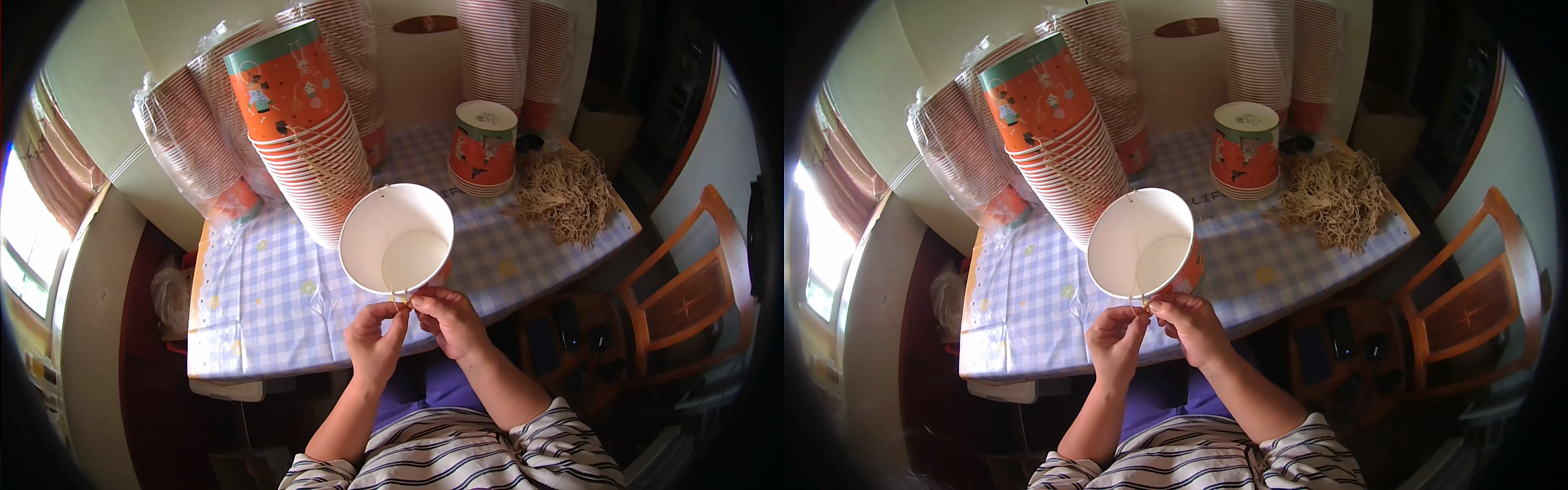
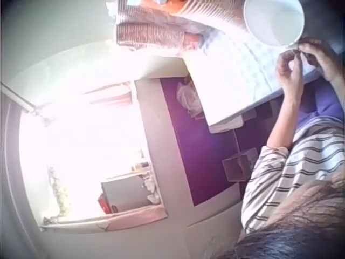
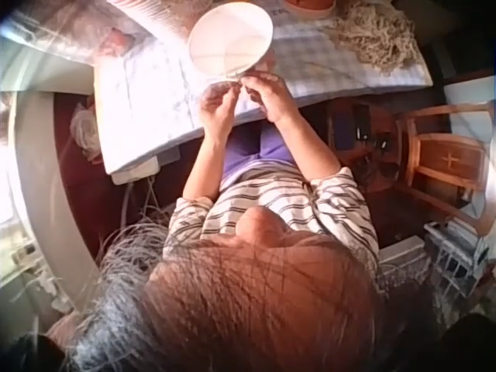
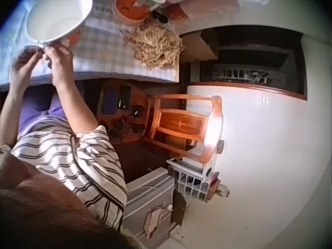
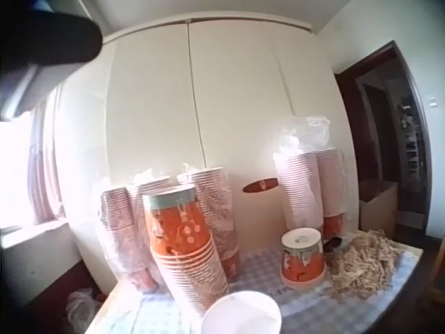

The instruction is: The person is attaching white string handles to colorful paper buckets.

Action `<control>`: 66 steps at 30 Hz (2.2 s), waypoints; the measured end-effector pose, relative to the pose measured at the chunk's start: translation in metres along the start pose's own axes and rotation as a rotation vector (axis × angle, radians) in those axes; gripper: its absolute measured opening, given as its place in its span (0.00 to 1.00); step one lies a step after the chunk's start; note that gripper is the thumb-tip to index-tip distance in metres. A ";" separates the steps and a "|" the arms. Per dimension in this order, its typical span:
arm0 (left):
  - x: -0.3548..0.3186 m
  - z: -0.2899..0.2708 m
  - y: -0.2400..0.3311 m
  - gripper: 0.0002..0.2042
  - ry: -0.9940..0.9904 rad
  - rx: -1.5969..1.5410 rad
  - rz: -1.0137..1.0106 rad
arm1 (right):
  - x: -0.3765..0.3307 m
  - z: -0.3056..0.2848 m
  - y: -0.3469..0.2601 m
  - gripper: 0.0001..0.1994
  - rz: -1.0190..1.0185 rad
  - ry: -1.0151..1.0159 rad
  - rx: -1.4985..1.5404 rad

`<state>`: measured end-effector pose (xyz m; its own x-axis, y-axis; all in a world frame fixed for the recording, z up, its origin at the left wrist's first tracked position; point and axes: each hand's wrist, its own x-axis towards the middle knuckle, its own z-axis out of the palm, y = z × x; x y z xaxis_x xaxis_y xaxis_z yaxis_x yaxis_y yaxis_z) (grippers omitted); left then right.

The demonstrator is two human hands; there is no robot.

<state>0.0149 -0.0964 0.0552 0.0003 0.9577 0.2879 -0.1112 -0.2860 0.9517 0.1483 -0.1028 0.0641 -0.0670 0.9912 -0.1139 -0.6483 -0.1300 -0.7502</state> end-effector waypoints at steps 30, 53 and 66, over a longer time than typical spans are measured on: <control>0.023 0.001 0.016 0.08 -0.092 0.688 0.662 | 0.001 -0.005 0.002 0.10 -0.089 0.088 -0.172; 0.029 -0.001 0.022 0.10 -0.125 0.686 0.663 | 0.001 -0.007 0.006 0.07 -0.122 0.121 -0.068; 0.041 -0.007 0.038 0.19 -0.242 0.952 0.903 | -0.001 -0.013 -0.002 0.08 -0.003 0.015 0.021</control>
<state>0.0032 -0.0681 0.1026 0.4806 0.4200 0.7698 0.5668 -0.8186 0.0928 0.1590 -0.1035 0.0573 -0.0537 0.9911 -0.1218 -0.6643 -0.1265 -0.7367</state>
